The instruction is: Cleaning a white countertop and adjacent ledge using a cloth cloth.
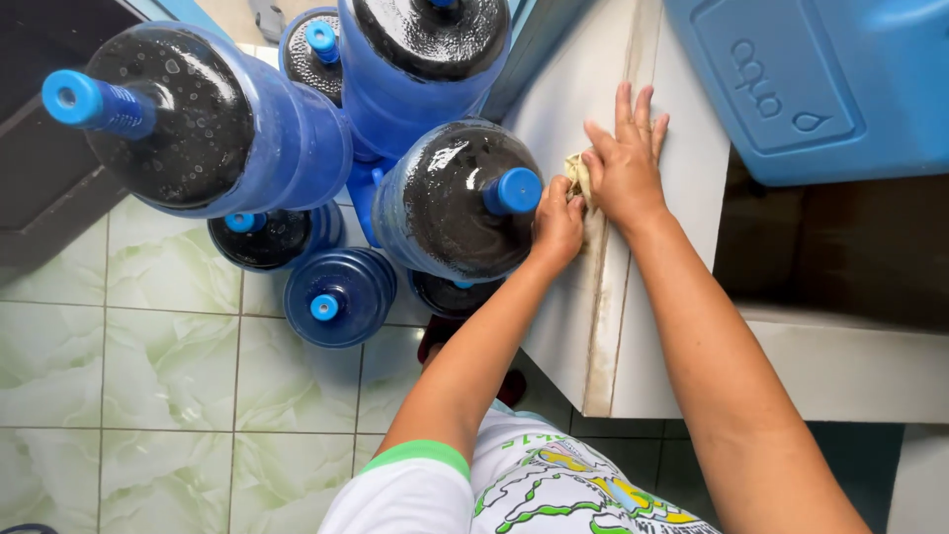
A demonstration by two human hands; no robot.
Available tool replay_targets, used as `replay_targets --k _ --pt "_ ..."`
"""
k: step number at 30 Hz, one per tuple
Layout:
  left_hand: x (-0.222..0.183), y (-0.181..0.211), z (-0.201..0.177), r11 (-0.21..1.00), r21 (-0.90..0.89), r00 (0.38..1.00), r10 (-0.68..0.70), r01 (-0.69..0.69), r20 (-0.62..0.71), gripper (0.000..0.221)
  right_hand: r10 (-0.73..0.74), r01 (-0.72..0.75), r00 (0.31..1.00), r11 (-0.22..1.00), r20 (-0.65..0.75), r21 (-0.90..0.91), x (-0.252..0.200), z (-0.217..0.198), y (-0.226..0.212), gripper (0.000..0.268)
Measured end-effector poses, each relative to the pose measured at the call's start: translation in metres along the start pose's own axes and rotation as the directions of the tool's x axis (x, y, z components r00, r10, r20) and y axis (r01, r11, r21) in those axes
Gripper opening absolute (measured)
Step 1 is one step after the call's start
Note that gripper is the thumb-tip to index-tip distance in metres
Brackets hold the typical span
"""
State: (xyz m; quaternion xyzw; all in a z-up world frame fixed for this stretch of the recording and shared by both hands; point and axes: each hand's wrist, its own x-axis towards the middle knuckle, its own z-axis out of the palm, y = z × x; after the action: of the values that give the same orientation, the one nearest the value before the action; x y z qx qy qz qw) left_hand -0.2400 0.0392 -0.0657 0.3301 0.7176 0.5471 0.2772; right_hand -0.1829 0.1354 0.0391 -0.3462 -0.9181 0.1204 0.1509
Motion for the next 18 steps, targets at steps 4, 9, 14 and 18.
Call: replay_targets --k 4,9,14,18 --pt "-0.026 0.005 -0.014 0.996 0.090 0.998 -0.004 -0.002 0.070 0.025 0.046 -0.044 0.999 0.996 -0.021 0.081 -0.034 -0.010 -0.013 0.015" --pt "-0.072 0.015 -0.046 0.930 0.358 0.953 -0.032 -0.082 0.302 0.020 0.021 0.002 0.990 0.986 -0.140 0.165 -0.090 -0.023 -0.024 0.020" --pt "-0.162 0.023 -0.075 0.926 0.325 0.938 0.078 -0.194 0.337 0.015 0.066 0.019 0.967 0.945 -0.245 0.327 -0.170 -0.048 -0.048 0.029" --pt "-0.231 0.041 -0.100 0.905 0.300 0.928 0.209 -0.303 0.308 0.013 0.227 -0.136 0.948 0.922 -0.223 0.362 -0.243 -0.039 -0.048 0.031"
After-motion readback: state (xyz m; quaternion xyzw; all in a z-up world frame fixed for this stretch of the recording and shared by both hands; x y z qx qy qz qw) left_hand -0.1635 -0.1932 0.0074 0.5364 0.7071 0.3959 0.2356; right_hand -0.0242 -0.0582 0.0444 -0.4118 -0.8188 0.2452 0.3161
